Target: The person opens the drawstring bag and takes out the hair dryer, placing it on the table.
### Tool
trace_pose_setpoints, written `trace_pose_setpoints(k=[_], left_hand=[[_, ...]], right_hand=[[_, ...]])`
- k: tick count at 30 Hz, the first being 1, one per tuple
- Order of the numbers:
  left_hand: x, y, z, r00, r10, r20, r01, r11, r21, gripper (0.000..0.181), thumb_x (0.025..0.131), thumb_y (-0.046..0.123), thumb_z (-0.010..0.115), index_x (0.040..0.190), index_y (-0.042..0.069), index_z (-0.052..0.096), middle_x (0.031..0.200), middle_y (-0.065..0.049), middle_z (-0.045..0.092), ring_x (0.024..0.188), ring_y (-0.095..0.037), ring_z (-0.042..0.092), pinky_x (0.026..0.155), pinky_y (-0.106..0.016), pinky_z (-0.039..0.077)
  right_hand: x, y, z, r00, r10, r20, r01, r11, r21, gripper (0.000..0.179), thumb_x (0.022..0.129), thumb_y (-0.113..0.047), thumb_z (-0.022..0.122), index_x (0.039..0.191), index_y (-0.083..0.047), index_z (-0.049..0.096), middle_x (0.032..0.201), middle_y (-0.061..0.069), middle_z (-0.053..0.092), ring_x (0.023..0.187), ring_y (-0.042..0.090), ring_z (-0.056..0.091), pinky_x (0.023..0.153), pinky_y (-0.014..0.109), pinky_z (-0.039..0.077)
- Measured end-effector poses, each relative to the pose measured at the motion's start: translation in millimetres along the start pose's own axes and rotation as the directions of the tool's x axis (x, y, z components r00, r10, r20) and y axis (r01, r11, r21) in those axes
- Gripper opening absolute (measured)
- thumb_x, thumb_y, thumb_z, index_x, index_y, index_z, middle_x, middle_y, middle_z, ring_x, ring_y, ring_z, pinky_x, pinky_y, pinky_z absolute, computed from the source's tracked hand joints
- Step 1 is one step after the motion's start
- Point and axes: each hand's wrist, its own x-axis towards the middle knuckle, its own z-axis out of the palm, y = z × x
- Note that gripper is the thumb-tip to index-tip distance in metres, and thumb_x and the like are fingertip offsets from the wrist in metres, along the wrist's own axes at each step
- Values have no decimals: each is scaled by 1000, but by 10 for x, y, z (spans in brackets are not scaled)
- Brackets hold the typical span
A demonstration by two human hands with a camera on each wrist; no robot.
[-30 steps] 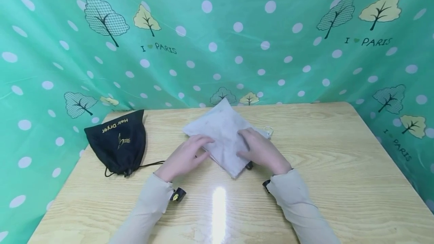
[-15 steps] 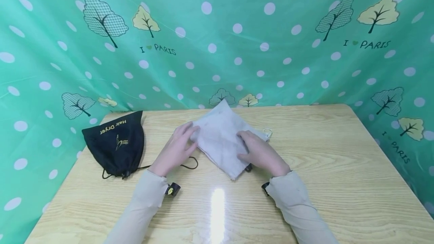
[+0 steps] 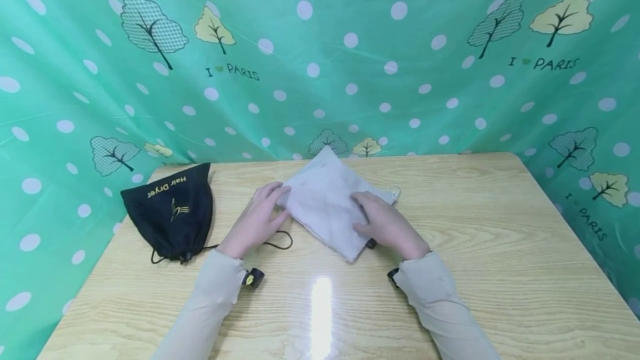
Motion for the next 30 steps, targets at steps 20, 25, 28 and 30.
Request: trace_pose_setpoints(k=[20,25,28,30], left_hand=[[-20,28,-83,999,-43,-9,43,997,-61,34,97,16,63,130,12,62,129,-5,52,117,-21,47,100,-39,47],[-25,-4,-84,999,-53,-8,52,995,-82,40,97,18,63,136,11,56,132,-5,52,121,-21,48,104,-40,46],[-29,-41,-79,997,-71,0,71,994,-79,43,98,20,62,139,11,53,135,-6,52,125,-23,49,106,-41,46],[-29,-69,-75,997,-83,6,84,994,-71,43,98,21,62,140,12,53,135,-7,52,126,-24,49,106,-42,46]], right_hand=[[70,120,27,993,-93,-71,90,995,-53,54,96,-6,62,147,0,44,148,21,47,138,40,43,114,54,34],[40,140,-15,994,-96,-61,92,994,-55,54,96,-10,64,145,0,46,146,21,49,137,40,44,114,55,35],[-1,162,-76,996,-75,-49,73,996,-54,55,94,-13,67,144,0,47,145,21,49,136,40,44,113,56,35],[-34,184,-130,998,-56,-40,54,997,-59,57,93,-15,69,142,2,47,142,22,50,134,40,45,112,56,36]])
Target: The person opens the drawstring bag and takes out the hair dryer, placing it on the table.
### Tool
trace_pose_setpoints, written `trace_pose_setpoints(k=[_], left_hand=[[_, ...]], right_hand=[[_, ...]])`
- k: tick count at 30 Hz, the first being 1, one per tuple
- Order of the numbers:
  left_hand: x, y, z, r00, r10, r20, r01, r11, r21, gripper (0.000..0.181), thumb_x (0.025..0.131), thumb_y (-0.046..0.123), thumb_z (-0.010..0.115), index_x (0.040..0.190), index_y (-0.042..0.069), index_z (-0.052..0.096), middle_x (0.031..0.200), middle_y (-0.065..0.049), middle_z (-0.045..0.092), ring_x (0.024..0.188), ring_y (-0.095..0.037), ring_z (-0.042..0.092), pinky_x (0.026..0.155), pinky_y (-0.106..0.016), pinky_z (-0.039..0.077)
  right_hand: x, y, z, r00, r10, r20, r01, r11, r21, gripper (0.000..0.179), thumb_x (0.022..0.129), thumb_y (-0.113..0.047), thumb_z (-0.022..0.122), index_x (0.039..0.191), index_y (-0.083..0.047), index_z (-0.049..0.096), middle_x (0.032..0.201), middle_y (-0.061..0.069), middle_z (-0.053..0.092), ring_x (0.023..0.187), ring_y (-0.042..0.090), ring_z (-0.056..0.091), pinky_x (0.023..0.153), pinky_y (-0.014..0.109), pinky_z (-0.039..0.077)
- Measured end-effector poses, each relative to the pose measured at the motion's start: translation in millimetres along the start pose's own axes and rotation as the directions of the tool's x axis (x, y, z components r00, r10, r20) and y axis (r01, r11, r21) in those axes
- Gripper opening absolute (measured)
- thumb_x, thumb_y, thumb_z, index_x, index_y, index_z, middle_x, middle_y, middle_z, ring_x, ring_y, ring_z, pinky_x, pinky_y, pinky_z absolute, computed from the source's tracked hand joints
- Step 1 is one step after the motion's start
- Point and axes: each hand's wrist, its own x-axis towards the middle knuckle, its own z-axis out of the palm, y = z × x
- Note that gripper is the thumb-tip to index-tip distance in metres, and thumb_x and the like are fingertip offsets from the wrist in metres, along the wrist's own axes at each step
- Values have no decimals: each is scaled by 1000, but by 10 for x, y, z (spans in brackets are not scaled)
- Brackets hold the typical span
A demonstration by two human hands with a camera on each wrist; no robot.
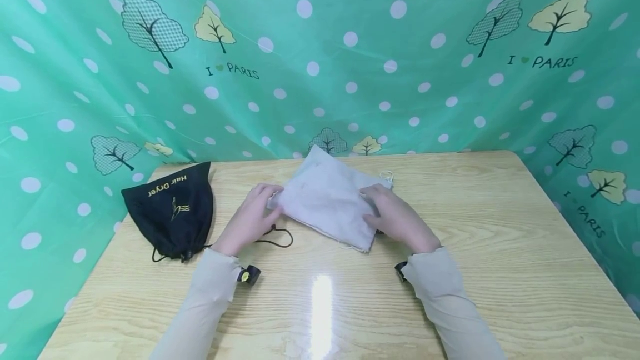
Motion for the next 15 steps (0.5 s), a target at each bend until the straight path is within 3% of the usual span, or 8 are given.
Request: trace_pose_setpoints(k=[5,8,12,15], left_hand=[[-8,-57,-36,1000,-24,-5,24,1000,-1,40,98,20,62,136,11,56,132,-10,55,114,-24,55,96,-42,50],[-16,-74,-60,999,-34,-5,34,999,-9,37,98,19,61,134,11,58,128,-10,57,104,-24,58,89,-42,51],[-13,-91,-69,999,-38,-1,38,999,-14,34,99,18,60,132,11,59,124,-10,59,103,-23,62,88,-42,53],[-3,-99,-65,999,-36,3,36,999,-17,33,99,15,60,131,10,59,122,-10,61,105,-23,63,89,-41,54]], right_hand=[[-64,58,-130,997,61,55,-61,998,-11,58,89,-18,74,134,9,48,126,23,57,119,39,54,104,56,44],[-96,85,-184,992,80,97,-80,997,-8,47,86,-19,77,118,7,54,109,18,59,101,31,57,89,47,50],[-115,109,-207,988,58,141,-61,998,18,35,80,-14,81,97,0,53,89,9,54,81,21,49,71,33,44],[-113,109,-187,987,48,157,-53,998,33,34,79,-12,81,94,-2,52,83,5,51,77,17,46,67,30,40]])
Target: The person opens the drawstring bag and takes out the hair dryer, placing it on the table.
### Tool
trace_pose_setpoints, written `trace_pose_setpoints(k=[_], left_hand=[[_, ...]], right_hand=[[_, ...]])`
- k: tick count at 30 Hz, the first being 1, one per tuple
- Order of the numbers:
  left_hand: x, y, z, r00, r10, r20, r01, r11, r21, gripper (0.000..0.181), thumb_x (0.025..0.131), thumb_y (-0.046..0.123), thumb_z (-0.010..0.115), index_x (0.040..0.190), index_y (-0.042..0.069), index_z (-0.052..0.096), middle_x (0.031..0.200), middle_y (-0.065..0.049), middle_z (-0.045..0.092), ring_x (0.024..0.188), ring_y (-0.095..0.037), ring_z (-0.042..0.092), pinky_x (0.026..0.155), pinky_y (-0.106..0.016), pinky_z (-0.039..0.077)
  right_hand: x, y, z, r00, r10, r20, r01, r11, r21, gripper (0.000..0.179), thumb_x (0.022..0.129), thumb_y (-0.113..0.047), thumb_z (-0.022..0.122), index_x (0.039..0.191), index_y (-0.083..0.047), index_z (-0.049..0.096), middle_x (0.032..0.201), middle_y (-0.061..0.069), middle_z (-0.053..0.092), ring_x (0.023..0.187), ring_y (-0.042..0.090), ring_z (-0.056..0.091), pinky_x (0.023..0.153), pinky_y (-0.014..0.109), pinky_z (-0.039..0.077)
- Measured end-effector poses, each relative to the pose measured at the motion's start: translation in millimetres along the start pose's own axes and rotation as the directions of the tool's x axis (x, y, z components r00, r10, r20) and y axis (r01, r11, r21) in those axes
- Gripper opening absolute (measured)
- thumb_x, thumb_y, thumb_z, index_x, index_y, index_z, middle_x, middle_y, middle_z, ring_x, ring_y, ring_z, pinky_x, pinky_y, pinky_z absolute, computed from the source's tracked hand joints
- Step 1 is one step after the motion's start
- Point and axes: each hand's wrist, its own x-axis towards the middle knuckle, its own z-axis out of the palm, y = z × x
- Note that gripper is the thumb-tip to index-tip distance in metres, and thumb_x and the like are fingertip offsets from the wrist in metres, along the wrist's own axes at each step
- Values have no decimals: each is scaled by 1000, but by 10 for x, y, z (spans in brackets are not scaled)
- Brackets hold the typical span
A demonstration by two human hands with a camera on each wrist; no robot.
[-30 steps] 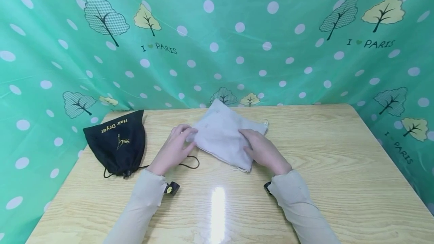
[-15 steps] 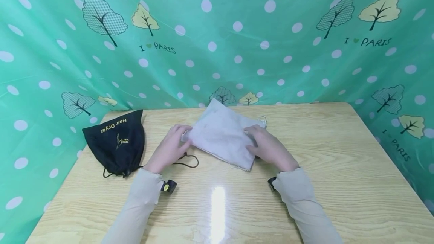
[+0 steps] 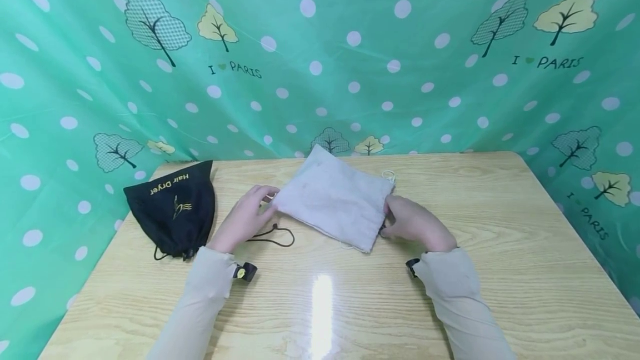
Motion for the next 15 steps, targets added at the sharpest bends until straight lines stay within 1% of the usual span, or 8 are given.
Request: trace_pose_setpoints(k=[2,7,12,15], left_hand=[[11,2,4,1000,3,5,-3,1000,-2,33,99,14,60,131,9,59,120,-9,63,106,-22,63,90,-40,54],[36,3,18,1000,7,13,-6,1000,-24,32,99,11,60,131,7,59,113,-8,66,102,-22,64,88,-39,55],[35,-6,20,1000,24,3,-24,997,-70,31,98,5,59,129,2,59,109,-12,67,98,-23,66,85,-38,56],[30,-10,20,1000,24,1,-24,996,-91,30,98,3,58,127,1,60,107,-13,68,97,-24,66,84,-37,57]], right_hand=[[8,-7,19,1000,4,0,-4,1000,-8,32,80,-12,80,94,-3,53,83,4,52,76,17,46,66,29,40],[28,-22,55,1000,16,-17,-17,999,-45,27,83,-11,78,94,-4,54,81,4,53,74,16,47,64,29,40],[41,-25,60,1000,3,-16,-4,999,-50,23,86,-7,74,95,-5,53,76,2,52,70,15,47,62,28,39],[46,-16,60,1000,-1,-6,1,999,-43,23,87,-6,73,96,-4,52,74,1,51,69,15,46,61,26,39]])
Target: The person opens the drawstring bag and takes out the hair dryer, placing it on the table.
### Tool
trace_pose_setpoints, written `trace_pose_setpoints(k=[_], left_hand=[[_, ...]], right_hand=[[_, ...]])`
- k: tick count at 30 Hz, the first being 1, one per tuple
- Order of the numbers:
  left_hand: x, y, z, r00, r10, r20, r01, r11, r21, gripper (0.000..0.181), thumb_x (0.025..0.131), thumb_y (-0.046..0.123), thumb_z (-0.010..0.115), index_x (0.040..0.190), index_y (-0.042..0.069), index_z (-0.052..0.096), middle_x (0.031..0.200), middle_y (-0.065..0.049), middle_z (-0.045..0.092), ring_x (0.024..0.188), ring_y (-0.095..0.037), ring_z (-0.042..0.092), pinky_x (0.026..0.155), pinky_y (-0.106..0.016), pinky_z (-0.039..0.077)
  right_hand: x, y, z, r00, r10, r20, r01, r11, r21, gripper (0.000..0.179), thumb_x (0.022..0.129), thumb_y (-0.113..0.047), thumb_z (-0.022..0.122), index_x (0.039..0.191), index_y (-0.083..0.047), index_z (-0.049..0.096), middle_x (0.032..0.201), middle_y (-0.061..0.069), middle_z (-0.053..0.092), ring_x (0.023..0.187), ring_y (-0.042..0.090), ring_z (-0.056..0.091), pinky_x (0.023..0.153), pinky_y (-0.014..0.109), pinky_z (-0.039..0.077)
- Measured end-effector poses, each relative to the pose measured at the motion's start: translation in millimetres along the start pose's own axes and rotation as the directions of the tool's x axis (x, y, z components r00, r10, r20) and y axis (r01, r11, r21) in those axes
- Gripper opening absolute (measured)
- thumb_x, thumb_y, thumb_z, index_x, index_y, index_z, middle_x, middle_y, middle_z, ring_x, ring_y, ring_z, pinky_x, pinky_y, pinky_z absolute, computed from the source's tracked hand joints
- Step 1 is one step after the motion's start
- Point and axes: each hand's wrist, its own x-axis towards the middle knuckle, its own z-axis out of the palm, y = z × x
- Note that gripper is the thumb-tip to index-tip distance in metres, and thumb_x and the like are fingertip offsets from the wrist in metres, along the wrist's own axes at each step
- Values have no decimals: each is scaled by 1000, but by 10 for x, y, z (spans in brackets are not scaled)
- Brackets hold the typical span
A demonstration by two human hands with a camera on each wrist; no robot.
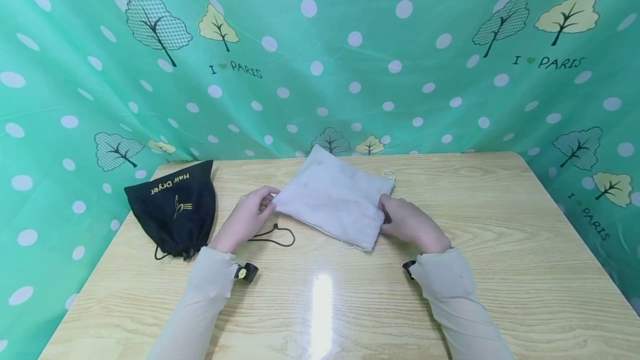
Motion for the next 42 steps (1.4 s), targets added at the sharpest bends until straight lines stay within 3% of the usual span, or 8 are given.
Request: trace_pose_setpoints(k=[16,28,42], left_hand=[[1,3,-19,1000,-1,12,1,1000,27,22,97,2,60,119,5,64,101,-10,67,92,-21,64,81,-35,56],[-9,-28,-28,1000,12,-6,-12,999,31,24,97,1,60,120,6,63,99,-9,66,90,-21,64,79,-36,55],[-22,-44,-61,1000,14,-17,-13,1000,28,24,97,1,60,121,4,63,100,-11,66,93,-24,65,81,-37,56]], right_hand=[[-30,116,-57,1000,-14,10,13,995,101,30,86,1,72,104,1,49,90,11,65,83,20,64,75,37,54],[-65,204,-92,999,11,-35,-8,994,112,27,84,3,73,97,2,49,90,13,62,85,23,61,75,37,53],[-96,288,-152,998,58,-15,-56,992,116,21,85,4,71,96,3,53,91,14,63,86,26,62,76,39,54]])
